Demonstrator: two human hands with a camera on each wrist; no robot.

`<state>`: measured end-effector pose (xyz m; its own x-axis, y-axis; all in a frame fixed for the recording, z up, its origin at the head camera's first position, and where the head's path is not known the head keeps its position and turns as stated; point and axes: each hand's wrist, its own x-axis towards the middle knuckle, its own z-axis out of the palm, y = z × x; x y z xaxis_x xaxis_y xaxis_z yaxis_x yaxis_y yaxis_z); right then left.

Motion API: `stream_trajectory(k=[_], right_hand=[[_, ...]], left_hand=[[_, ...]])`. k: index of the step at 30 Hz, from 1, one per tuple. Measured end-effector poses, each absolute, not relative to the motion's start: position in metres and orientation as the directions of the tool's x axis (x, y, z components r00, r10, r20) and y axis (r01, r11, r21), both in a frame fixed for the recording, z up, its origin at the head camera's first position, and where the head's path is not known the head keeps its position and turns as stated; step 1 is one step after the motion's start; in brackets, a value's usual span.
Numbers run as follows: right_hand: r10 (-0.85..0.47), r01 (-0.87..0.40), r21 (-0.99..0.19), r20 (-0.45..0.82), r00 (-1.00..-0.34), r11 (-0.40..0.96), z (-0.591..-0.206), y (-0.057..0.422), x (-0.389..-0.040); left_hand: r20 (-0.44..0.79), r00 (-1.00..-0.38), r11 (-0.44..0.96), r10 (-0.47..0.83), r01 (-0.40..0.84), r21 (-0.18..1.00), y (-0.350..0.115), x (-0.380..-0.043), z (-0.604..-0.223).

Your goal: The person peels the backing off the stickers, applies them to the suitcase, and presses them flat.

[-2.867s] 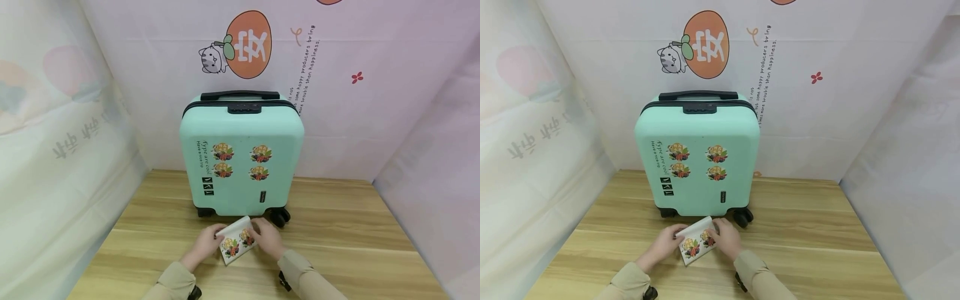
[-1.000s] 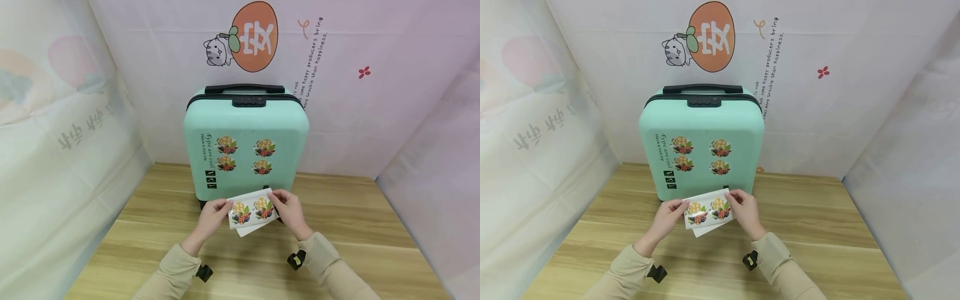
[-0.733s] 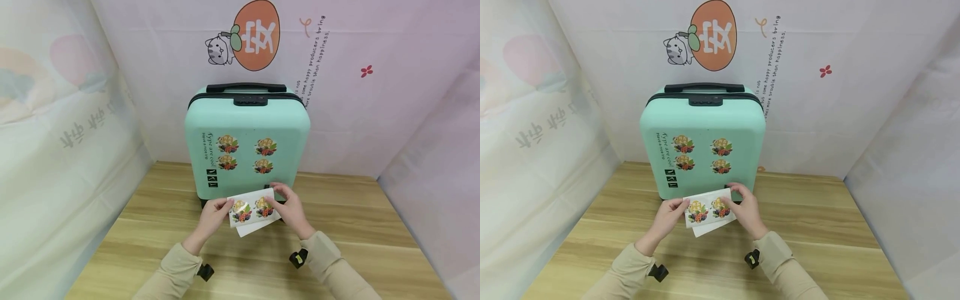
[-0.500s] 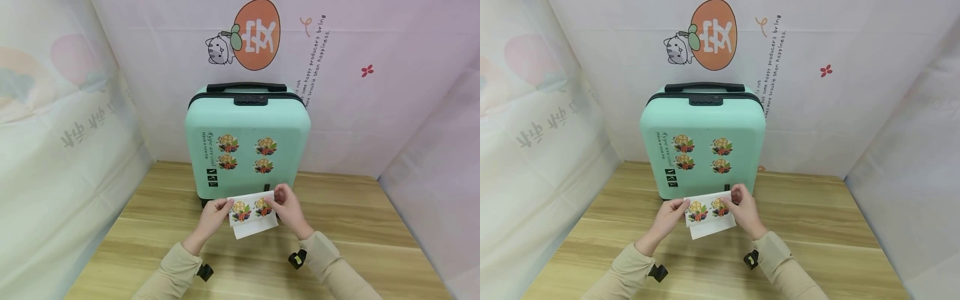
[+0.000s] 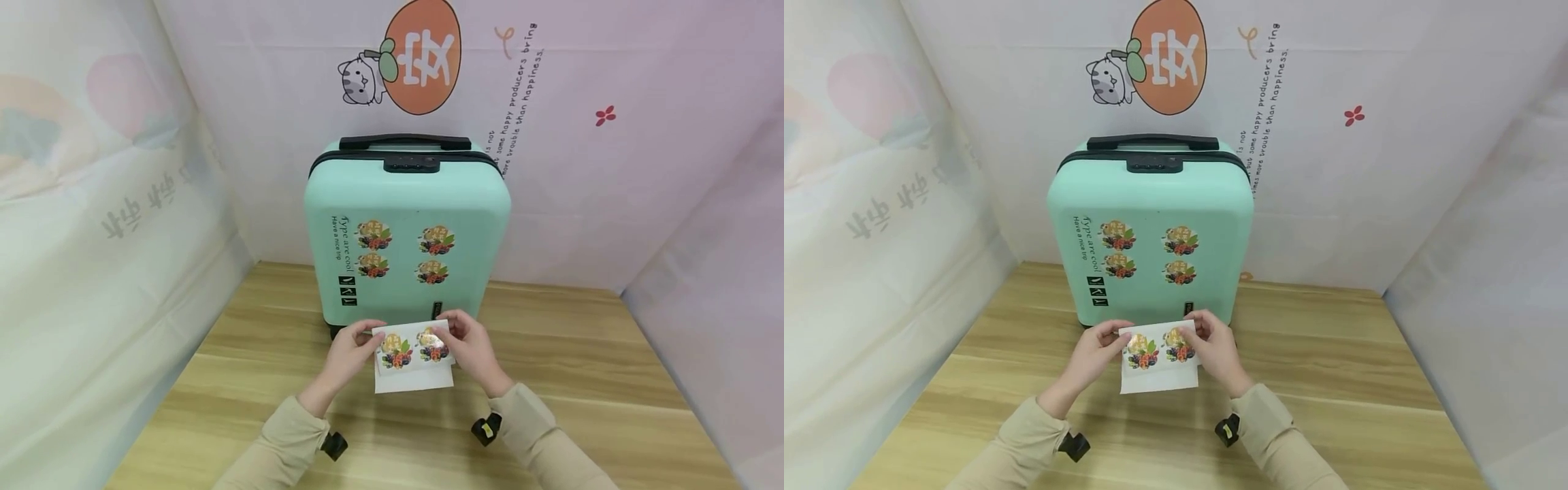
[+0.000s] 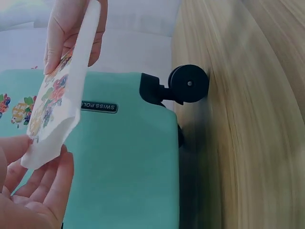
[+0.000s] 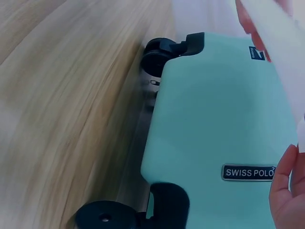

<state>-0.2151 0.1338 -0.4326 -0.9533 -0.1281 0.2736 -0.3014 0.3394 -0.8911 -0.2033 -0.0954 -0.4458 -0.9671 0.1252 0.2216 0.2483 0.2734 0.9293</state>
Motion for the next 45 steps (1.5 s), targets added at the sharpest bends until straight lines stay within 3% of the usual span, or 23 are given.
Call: stream_trajectory(k=[23, 27, 30, 34, 38, 45], right_hand=[[-0.061, -0.255, -0.897, 0.25, -0.966, 0.361, -0.446, 0.143, -0.217], [-0.044, -0.3, -0.85, 0.313, -0.949, 0.432, -0.443, 0.141, -0.217], [-0.053, -0.435, -0.728, 0.484, -0.874, 0.53, -0.439, 0.139, -0.217], [-0.112, -0.606, -0.444, 0.739, -0.664, 0.66, -0.433, 0.135, -0.217], [-0.211, -0.657, -0.213, 0.838, -0.503, 0.723, -0.426, 0.127, -0.214], [-0.313, -0.683, -0.089, 0.841, -0.442, 0.725, -0.423, 0.114, -0.209]], left_hand=[[0.17, -0.978, 0.205, 0.121, 0.192, 0.96, -0.084, -0.21, -0.446], [0.175, -0.979, 0.198, 0.101, 0.192, 0.961, -0.082, -0.211, -0.444], [0.178, -0.981, 0.194, 0.073, 0.189, 0.963, -0.081, -0.214, -0.443], [0.187, -0.981, 0.192, 0.047, 0.192, 0.962, -0.078, -0.215, -0.441], [0.189, -0.981, 0.179, 0.049, 0.195, 0.964, -0.076, -0.215, -0.44], [0.218, -0.975, 0.179, 0.047, 0.223, 0.958, -0.072, -0.215, -0.438]])
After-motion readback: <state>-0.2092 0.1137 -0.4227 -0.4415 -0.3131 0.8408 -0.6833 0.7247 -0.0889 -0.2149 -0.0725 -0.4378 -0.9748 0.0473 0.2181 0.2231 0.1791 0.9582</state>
